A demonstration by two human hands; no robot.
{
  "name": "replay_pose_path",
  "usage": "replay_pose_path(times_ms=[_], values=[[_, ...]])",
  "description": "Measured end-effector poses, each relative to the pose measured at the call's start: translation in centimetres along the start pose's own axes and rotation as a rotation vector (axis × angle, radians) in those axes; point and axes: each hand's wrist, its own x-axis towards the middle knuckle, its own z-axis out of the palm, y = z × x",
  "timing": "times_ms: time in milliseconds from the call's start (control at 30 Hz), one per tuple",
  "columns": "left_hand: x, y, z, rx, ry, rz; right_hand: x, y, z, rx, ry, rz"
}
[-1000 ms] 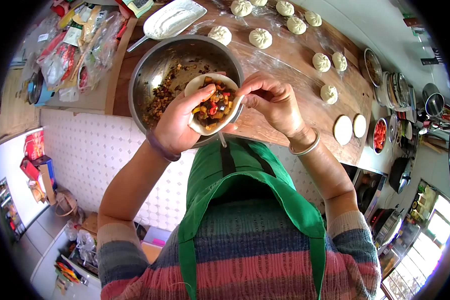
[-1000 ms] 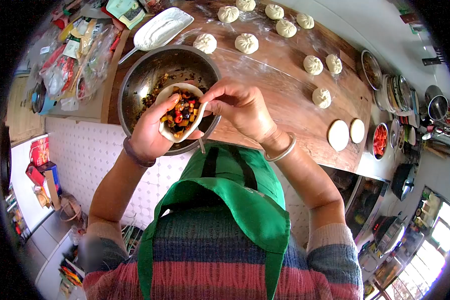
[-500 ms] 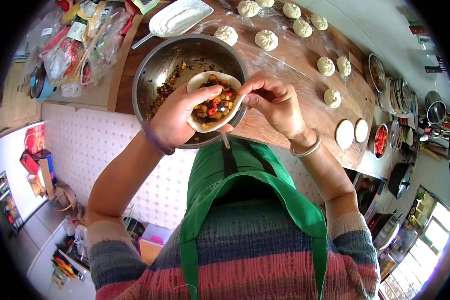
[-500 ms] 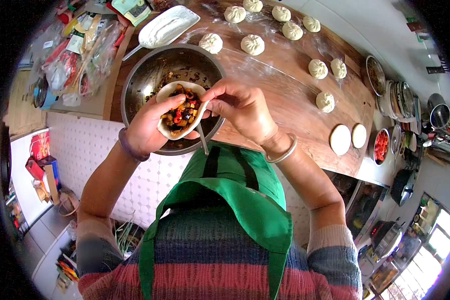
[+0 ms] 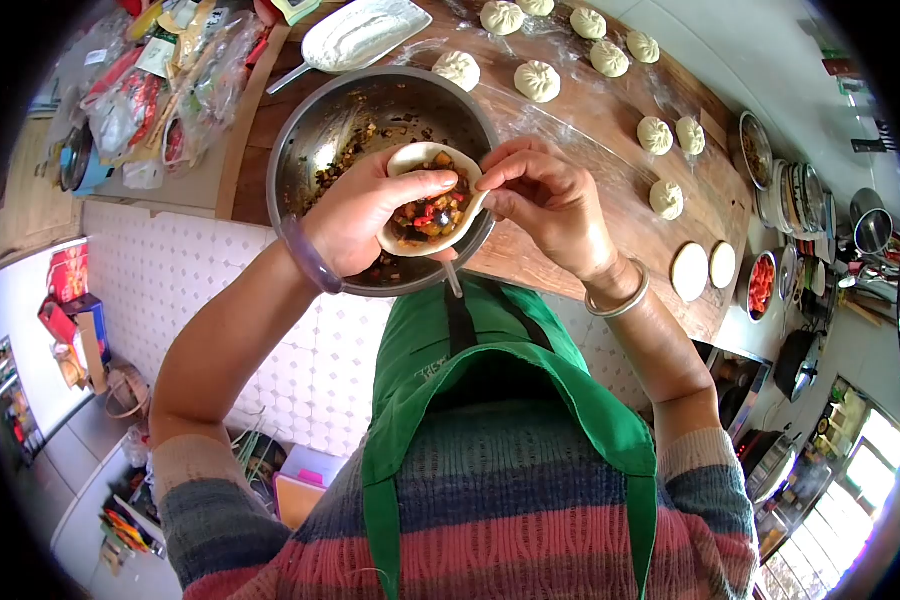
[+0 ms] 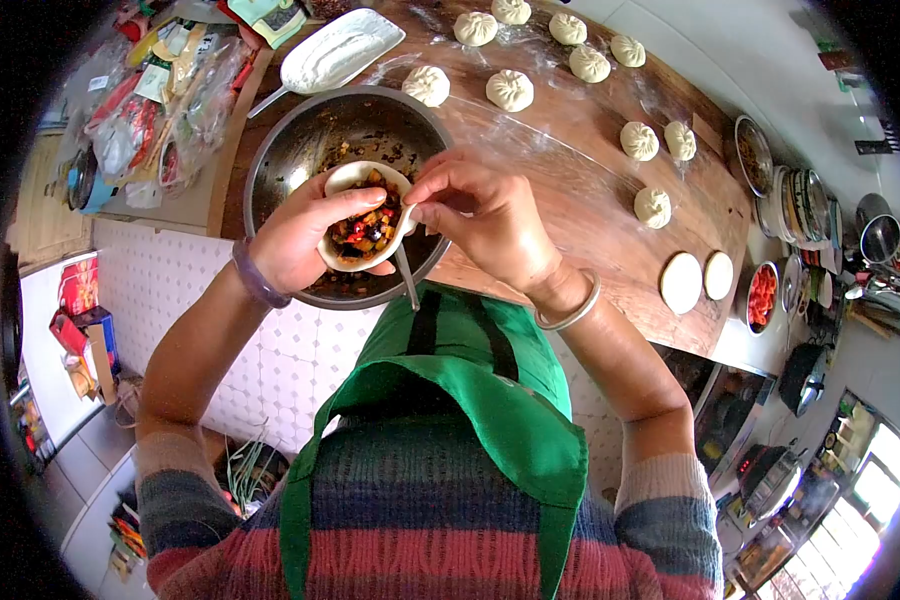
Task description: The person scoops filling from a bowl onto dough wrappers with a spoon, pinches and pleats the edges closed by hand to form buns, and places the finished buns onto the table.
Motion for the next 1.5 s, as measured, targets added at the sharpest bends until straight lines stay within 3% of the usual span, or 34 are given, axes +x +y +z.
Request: replay_pose_path(times_ms=[100,200,300,400,500,700,933,1100,1400,1500], values=[[-0.2,0.7,0.2,0.086,0.009,-0.048,-0.1,-0.4,0.2,-0.009,-0.002,0.038],[0.1,0.8,0.2,0.141,-0.017,-0.090,0.0,-1.6,0.5,0.033,0.025,0.211],[0.0,0.9,0.6,0.202,0.009,-0.111,-0.2,-1.1,0.0,-0.024,-0.063,0.154],[0.0,1.4,-0.1,0.043,-0.107,-0.080,-0.5,-0.8,-0.3,0.038,-0.055,0.153],[-0.3,1.7,0.2,0.108,-0.010,-0.074,-0.5,0.0,-0.2,0.050,-0.037,0.053],[0.3,1.8,0.3,0.211,0.002,-0.115,-0.2,-1.5,0.2,0.078,0.030,0.215],[0.5,2.4,0.2,0.299,-0.065,-0.189,-0.1,-1.0,0.0,-0.057,-0.034,0.089],[0.4,2.6,0.1,0.206,-0.117,-0.092,-0.1,-2.1,-0.3,-0.082,0.021,0.237],[0.6,3.1,0.1,0.305,-0.074,-0.154,0.4,-1.1,-0.2,-0.086,-0.017,-0.013],[0.8,3.2,0.3,0.350,-0.101,-0.193,0.5,-2.4,-0.1,-0.122,-0.018,0.164]])
